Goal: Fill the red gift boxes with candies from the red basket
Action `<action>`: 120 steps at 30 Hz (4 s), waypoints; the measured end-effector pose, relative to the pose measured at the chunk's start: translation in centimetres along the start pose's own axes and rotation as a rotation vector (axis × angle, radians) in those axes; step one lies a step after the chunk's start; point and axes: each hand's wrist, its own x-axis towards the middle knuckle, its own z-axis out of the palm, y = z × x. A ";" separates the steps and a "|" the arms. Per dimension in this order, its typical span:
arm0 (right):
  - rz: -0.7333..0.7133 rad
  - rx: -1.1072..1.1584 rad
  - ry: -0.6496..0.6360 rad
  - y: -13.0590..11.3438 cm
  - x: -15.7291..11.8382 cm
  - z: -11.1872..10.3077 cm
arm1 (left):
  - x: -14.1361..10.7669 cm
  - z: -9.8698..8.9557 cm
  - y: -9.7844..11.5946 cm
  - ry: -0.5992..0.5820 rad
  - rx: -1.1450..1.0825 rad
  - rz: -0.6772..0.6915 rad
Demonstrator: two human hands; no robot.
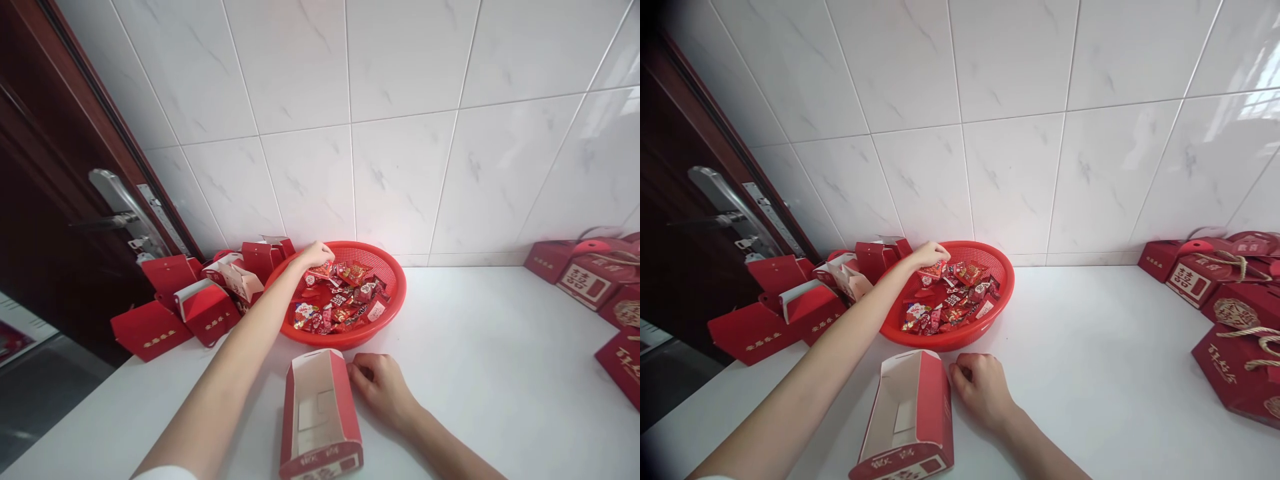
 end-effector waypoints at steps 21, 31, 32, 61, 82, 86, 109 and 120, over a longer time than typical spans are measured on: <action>0.011 0.028 0.006 0.1 -0.1 0.1 | -5.8 2.8 6.7 -0.899 0.090 0.229; 0.000 0.032 0.003 0.3 -0.2 0.2 | -4.5 -0.5 3.8 -0.578 0.224 0.312; 0.001 0.034 0.000 0.3 -0.2 0.2 | -5.0 -0.6 4.2 -0.619 0.229 0.330; -0.013 0.008 -0.006 0.4 0.1 0.2 | -4.8 3.7 4.1 -0.344 0.633 0.075; 0.003 0.375 0.056 -2.5 0.2 -2.7 | -17.4 -1.8 6.1 -0.157 -0.659 0.384; 0.024 0.371 -0.014 -5.0 -0.8 -3.3 | -20.8 -1.6 6.4 -0.059 -0.683 0.395; 0.093 0.229 -0.169 -9.3 -3.0 -5.3 | -23.5 5.5 5.5 0.336 -0.468 0.510; 0.118 0.190 -0.184 -8.7 -2.8 -5.3 | -26.3 2.8 2.5 0.140 -0.152 0.528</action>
